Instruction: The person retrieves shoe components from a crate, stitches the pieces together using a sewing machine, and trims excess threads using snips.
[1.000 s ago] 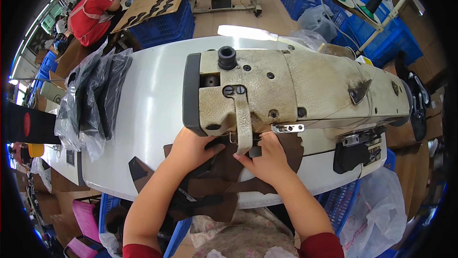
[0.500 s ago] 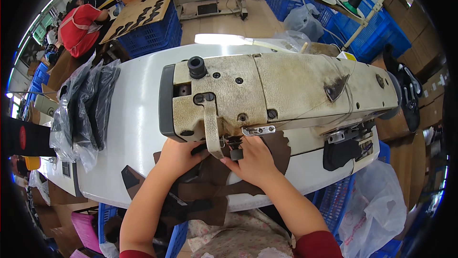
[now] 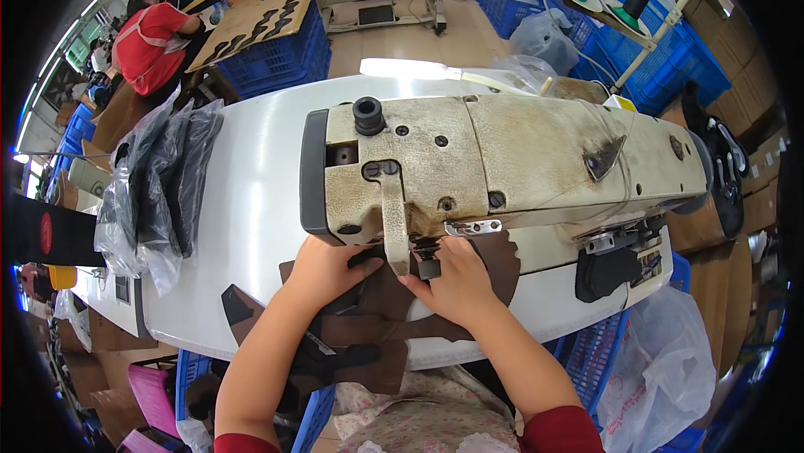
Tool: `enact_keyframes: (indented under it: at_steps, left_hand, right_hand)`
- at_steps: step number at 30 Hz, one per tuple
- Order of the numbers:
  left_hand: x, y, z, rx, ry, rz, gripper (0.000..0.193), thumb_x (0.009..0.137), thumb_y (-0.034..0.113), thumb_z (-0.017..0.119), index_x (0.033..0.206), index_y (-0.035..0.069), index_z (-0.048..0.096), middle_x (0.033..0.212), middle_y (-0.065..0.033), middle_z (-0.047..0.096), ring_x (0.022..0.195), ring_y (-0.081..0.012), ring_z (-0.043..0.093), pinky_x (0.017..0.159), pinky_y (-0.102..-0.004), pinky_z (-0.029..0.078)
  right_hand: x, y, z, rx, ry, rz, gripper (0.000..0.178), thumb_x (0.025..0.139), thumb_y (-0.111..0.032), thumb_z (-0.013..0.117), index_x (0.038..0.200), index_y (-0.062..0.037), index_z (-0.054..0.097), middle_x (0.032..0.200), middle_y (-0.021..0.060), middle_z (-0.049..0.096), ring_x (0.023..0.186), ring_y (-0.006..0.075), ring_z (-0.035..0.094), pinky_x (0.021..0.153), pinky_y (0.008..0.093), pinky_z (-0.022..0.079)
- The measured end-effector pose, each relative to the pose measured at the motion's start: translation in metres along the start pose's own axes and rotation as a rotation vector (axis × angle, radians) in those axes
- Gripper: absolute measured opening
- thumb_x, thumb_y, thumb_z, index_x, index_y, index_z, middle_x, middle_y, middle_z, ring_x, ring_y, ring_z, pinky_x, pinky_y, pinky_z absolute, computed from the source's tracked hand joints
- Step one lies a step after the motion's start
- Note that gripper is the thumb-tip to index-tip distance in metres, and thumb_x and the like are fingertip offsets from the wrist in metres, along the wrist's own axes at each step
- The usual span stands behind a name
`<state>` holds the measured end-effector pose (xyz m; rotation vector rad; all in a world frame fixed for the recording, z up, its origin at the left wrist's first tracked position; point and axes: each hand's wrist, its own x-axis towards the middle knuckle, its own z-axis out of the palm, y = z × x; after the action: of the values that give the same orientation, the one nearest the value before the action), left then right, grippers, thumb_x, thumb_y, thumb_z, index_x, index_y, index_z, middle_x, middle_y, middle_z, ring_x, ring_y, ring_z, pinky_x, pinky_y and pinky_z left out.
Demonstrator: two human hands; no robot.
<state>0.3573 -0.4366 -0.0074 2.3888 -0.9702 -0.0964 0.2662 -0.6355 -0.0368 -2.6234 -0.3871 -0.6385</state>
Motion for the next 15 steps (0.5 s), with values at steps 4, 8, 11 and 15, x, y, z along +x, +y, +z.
enact_keyframes:
  at_steps: [4, 8, 11, 15]
  left_hand:
    - [0.001, 0.005, -0.003, 0.067, -0.016, -0.002, 0.032, 0.069, 0.028, 0.077, 0.095, 0.012, 0.071, 0.088, -0.0119, 0.067, 0.082, -0.0318, 0.065, 0.071, -0.04, 0.052]
    - [0.0, 0.005, -0.005, 0.045, -0.063, -0.041, 0.032, 0.07, 0.024, 0.075, 0.099, 0.013, 0.07, 0.097, -0.0117, 0.066, 0.089, -0.0331, 0.063, 0.075, -0.0416, 0.05]
    - [0.001, 0.005, -0.005, 0.023, -0.056, -0.035, 0.031, 0.07, 0.025, 0.075, 0.099, 0.013, 0.07, 0.097, -0.0116, 0.066, 0.09, -0.033, 0.062, 0.076, -0.0412, 0.05]
    - [0.005, 0.0, -0.006, 0.032, -0.056, 0.008, 0.034, 0.072, 0.021, 0.074, 0.104, 0.012, 0.068, 0.099, -0.0129, 0.066, 0.092, -0.0342, 0.062, 0.078, -0.0413, 0.05]
  right_hand:
    - [-0.001, 0.001, -0.002, -0.06, -0.014, -0.034, 0.05, 0.082, -0.046, 0.063, 0.066, 0.0014, 0.067, 0.083, 0.0143, 0.054, 0.091, 0.0334, 0.051, 0.084, 0.0421, 0.041]
    - [0.0, 0.0, 0.0, -0.052, -0.043, -0.014, 0.051, 0.081, -0.047, 0.063, 0.065, 0.0014, 0.066, 0.083, 0.0149, 0.054, 0.091, 0.0341, 0.051, 0.084, 0.0424, 0.041]
    - [-0.001, 0.0, 0.001, -0.027, -0.016, -0.004, 0.052, 0.081, -0.047, 0.064, 0.061, 0.001, 0.066, 0.083, 0.0152, 0.055, 0.09, 0.0341, 0.051, 0.083, 0.0418, 0.041]
    - [0.002, -0.018, -0.01, -0.059, -0.103, 0.004, 0.039, 0.081, -0.04, 0.065, 0.092, -0.002, 0.066, 0.097, 0.016, 0.057, 0.096, 0.0334, 0.052, 0.089, 0.046, 0.039]
